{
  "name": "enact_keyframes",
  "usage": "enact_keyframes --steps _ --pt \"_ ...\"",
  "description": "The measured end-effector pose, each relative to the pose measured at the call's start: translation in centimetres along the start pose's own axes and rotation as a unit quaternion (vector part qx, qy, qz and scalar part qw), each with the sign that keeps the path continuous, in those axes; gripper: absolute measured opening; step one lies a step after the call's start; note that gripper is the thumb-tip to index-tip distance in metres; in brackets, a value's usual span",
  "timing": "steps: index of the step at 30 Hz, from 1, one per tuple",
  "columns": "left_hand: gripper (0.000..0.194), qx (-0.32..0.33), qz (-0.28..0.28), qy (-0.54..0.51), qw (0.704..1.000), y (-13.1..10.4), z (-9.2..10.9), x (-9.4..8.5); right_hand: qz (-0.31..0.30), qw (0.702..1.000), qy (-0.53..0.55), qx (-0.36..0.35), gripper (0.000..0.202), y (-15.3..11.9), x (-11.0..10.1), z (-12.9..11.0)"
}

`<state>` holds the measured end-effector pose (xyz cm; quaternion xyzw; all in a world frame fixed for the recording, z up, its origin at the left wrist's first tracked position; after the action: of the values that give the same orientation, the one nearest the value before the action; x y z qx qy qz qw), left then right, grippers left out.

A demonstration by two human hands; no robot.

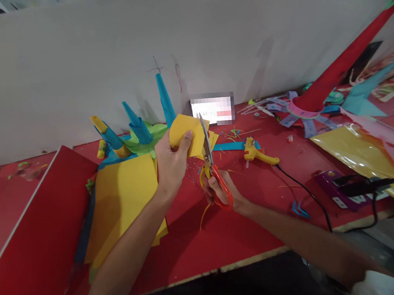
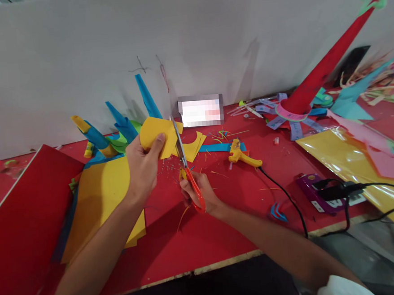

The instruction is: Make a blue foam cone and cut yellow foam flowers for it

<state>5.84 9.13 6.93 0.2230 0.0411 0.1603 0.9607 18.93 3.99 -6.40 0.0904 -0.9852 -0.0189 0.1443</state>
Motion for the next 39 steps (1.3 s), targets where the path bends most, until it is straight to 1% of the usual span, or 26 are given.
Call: enact_keyframes --steps 5,7,9,11,13,16,19,21,24,26,28,30,32,36,38,39 --pt "0.038 -0.028 0.010 -0.016 0.999 -0.7 -1.0 0.3 0.015 1.000 0.000 0.025 0.072 -0.7 0.4 0.7" --pt "0.036 -0.033 0.008 -0.025 0.999 -0.6 -1.3 0.4 0.020 0.999 0.005 0.025 0.070 -0.8 0.4 0.7" --pt "0.035 -0.036 -0.007 -0.027 0.999 -0.1 -1.4 0.4 0.025 0.999 0.011 0.020 0.070 -0.7 0.3 0.5" --pt "0.034 -0.041 -0.045 -0.020 0.998 0.7 -1.3 0.6 0.029 0.999 0.012 0.005 0.071 -0.4 0.1 0.1" --pt "0.036 -0.045 -0.101 0.002 0.994 1.4 -1.1 0.9 0.036 0.999 0.008 -0.014 0.071 -0.1 -0.3 -0.5" --pt "0.032 -0.016 -0.183 0.065 0.981 2.1 -0.1 1.2 0.058 0.998 -0.010 -0.035 0.069 0.3 -1.2 -1.2" --pt "0.028 0.040 -0.257 0.141 0.955 1.8 1.1 1.7 0.068 0.996 -0.021 -0.052 0.065 0.5 -1.7 -2.2" --pt "0.025 0.068 -0.289 0.189 0.936 1.4 1.5 2.0 0.068 0.996 -0.027 -0.057 0.062 0.5 -1.8 -2.7" --pt "0.026 0.077 -0.324 0.248 0.910 0.6 1.4 2.5 0.080 0.994 -0.046 -0.051 0.057 0.5 -1.9 -3.1" --pt "0.027 0.062 -0.352 0.268 0.895 0.0 0.9 2.9 0.102 0.992 -0.050 -0.051 0.055 0.5 -2.2 -3.1" --pt "0.028 0.047 -0.369 0.271 0.888 -0.5 0.6 3.3 0.124 0.990 -0.043 -0.056 0.055 0.5 -2.6 -2.9" --pt "0.030 0.034 -0.369 0.260 0.891 -0.6 0.2 3.5 0.137 0.988 -0.038 -0.059 0.055 0.4 -2.8 -2.6" --pt "0.037 0.011 -0.366 0.238 0.900 -0.5 -0.2 3.6 0.145 0.987 -0.037 -0.061 0.054 0.4 -3.0 -2.4" --pt "0.062 -0.066 -0.357 0.166 0.917 -0.5 -1.2 3.5 0.162 0.984 -0.045 -0.062 0.053 0.3 -3.4 -2.6" --pt "0.068 -0.097 -0.358 0.139 0.918 -0.6 -1.6 3.6 0.169 0.982 -0.046 -0.069 0.052 0.3 -3.5 -3.0" --pt "0.068 -0.114 -0.371 0.125 0.913 -0.9 -1.9 3.8 0.171 0.981 -0.044 -0.076 0.051 0.4 -3.5 -3.3"
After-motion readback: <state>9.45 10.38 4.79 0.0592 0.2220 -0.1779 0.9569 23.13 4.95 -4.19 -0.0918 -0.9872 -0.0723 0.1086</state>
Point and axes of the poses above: each hand's wrist, its own y-axis towards the middle knuckle, its own x-axis out of the palm, z = x × y, the point moved 10 cm from there along y, towards the middle knuckle, and after that the axes turned 7 degrees about z, right-handed, at the moved point
